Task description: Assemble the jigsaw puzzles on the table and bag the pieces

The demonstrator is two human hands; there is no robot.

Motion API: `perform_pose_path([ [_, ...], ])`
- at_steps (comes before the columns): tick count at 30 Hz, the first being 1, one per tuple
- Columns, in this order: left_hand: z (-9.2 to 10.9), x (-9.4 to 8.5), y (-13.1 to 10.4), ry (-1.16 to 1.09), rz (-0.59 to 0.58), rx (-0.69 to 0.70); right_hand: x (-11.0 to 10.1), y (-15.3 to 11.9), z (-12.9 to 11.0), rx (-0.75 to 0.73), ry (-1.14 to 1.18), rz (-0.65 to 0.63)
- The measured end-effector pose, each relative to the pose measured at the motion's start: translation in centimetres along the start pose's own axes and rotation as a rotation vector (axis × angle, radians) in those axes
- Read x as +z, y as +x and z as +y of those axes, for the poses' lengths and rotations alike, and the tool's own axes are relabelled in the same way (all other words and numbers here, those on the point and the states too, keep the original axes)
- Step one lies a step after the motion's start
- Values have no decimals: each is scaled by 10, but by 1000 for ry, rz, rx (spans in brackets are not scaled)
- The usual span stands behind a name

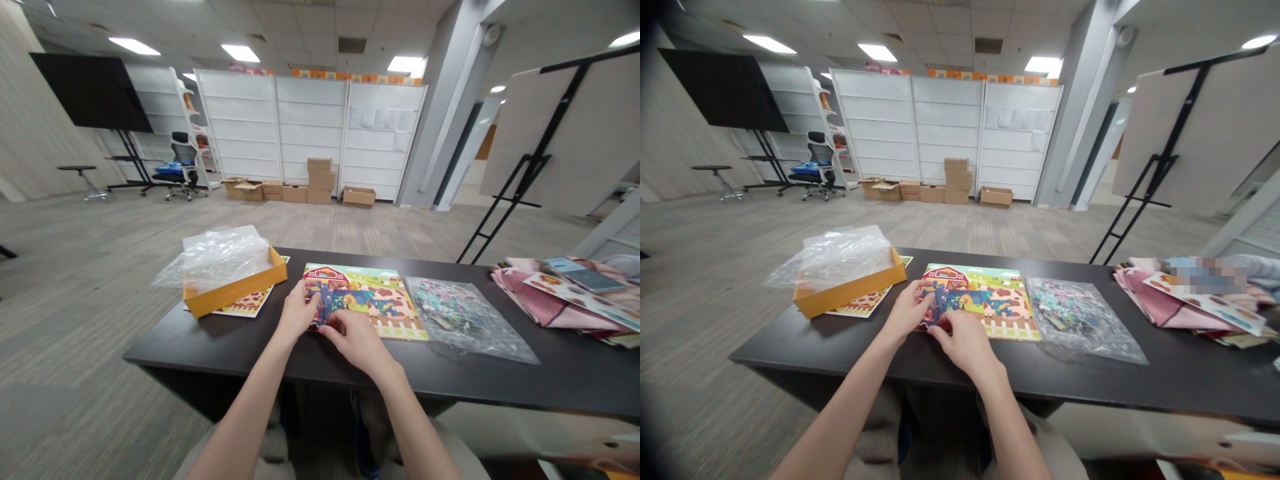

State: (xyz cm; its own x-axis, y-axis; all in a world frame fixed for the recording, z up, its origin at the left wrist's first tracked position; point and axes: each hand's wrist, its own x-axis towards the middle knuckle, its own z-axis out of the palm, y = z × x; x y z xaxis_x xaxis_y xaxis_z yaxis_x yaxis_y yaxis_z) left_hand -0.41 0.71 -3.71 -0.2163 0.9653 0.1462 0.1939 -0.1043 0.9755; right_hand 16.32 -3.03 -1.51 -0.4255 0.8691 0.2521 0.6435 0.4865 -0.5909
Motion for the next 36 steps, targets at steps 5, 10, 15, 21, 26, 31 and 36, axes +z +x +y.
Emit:
perform_pose_path([
  [5,-2,-1,0,21,-13,18,3,-1,-1,-64,137,29],
  [10,-1,-3,0,-23,-11,-15,3,0,-6,-56,305,11],
  [15,7,-8,-3,-131,-1,-86,-6,-2,-3,-126,330,-20],
  [21,15,-6,-8,-162,-61,-42,-24,-1,14,-145,326,240],
  [26,27,4,-18,-390,-262,-155,-24,10,23,-172,152,311],
  [31,27,7,-16,-366,-169,-88,-22,18,26,-217,64,330],
  [36,16,6,-7,-430,-14,-56,-22,10,32,11,-170,183],
])
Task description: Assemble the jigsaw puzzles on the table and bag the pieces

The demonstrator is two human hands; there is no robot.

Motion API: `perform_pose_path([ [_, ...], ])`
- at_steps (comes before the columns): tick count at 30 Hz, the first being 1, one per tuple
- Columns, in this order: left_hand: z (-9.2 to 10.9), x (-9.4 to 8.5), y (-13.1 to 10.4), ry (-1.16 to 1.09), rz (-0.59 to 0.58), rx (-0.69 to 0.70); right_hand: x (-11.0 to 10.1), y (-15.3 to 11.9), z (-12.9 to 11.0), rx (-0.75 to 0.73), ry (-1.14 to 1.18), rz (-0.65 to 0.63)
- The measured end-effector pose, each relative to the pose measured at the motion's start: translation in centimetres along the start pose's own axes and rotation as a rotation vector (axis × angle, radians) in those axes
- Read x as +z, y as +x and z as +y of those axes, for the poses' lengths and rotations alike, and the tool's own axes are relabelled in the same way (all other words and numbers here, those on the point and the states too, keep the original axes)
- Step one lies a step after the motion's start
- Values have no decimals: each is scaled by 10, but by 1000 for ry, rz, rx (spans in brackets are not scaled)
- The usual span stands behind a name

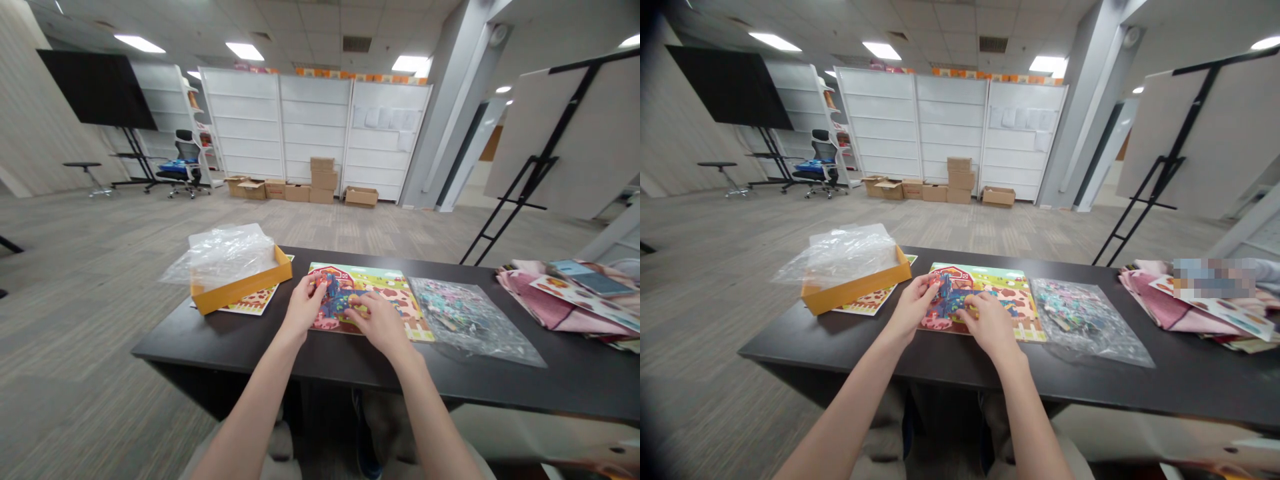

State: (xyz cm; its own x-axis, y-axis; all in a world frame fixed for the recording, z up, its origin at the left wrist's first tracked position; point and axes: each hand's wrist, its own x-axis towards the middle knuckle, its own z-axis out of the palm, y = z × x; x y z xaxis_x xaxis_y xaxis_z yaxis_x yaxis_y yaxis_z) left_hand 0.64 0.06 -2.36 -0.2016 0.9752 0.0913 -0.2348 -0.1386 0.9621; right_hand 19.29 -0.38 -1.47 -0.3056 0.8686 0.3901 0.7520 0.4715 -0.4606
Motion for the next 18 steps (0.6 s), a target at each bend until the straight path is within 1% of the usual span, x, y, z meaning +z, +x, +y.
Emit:
perform_pose_path([
  [2,-2,0,1,-8,20,2,1,-4,0,41,-89,-75],
  [3,-3,1,1,-6,22,-2,2,-6,0,50,-119,-91],
  [9,-3,7,-3,-5,-8,-42,6,-6,-5,71,-195,-138],
  [15,-5,6,-1,-20,8,-59,4,1,-7,51,-174,-165],
  [18,-6,5,1,-31,33,-69,6,3,-6,122,-87,-150],
])
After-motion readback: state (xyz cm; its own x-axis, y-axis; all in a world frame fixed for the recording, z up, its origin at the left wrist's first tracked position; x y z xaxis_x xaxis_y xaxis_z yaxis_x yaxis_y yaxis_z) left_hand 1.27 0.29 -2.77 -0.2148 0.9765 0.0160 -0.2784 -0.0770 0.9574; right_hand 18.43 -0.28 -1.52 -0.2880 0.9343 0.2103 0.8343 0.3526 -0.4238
